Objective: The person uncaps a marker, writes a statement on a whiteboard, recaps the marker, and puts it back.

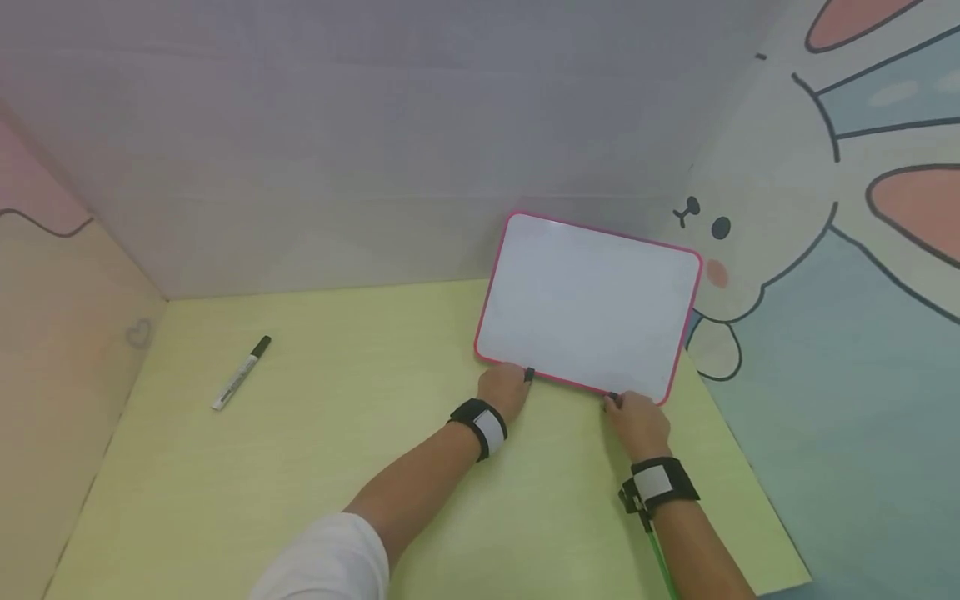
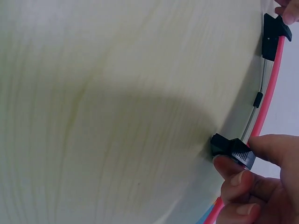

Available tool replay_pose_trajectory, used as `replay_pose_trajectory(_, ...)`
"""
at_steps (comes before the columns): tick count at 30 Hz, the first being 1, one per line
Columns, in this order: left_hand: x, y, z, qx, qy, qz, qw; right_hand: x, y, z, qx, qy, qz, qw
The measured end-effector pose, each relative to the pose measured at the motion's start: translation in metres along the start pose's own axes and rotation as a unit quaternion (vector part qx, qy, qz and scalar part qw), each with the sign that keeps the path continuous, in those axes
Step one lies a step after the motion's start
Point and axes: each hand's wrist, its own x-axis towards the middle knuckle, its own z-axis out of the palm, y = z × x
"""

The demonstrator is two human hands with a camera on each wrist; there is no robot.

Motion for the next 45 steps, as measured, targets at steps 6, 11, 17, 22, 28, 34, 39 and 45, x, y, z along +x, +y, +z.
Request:
replay_pose_trajectory(6, 0.005, 0.005, -0.006, -0.014, -0.014, 0.007, 0.9998, 0.002, -0.005, -0.002, -0.008, 0.010, -0.011, 0.9999)
replay_pose_trajectory(11, 0.006, 0.009, -0.011, 0.006, -0.006, 0.015, 0.9998, 0.002, -0.007, 0.001, -0.016, -0.001, -0.006, 0.9999)
replay_pose_trajectory(17, 0.007, 0.011, -0.014, 0.000, -0.006, 0.020, 0.9998, 0.003, -0.006, 0.003, -0.027, 0.009, -0.006, 0.9996)
replay_pose_trajectory(22, 0.007, 0.010, -0.014, -0.003, -0.010, 0.018, 0.9998, 0.002, -0.008, 0.004, -0.030, 0.016, -0.008, 0.9994)
replay_pose_trajectory(28, 0.006, 0.006, -0.010, -0.008, -0.003, 0.024, 0.9997, 0.003, -0.010, 0.004, -0.035, 0.023, -0.014, 0.9990)
replay_pose_trajectory(34, 0.000, 0.001, -0.013, -0.032, -0.013, 0.026, 0.9991, 0.002, -0.014, 0.006, -0.039, 0.010, -0.010, 0.9991)
replay_pose_trajectory(39, -0.006, -0.008, -0.015, -0.050, -0.010, 0.030, 0.9983, -0.003, -0.021, 0.006, -0.040, 0.008, -0.016, 0.9990)
replay_pose_trajectory(45, -0.020, -0.023, -0.013, -0.048, 0.015, 0.033, 0.9982, -0.012, -0.033, 0.005, -0.037, -0.003, -0.033, 0.9988)
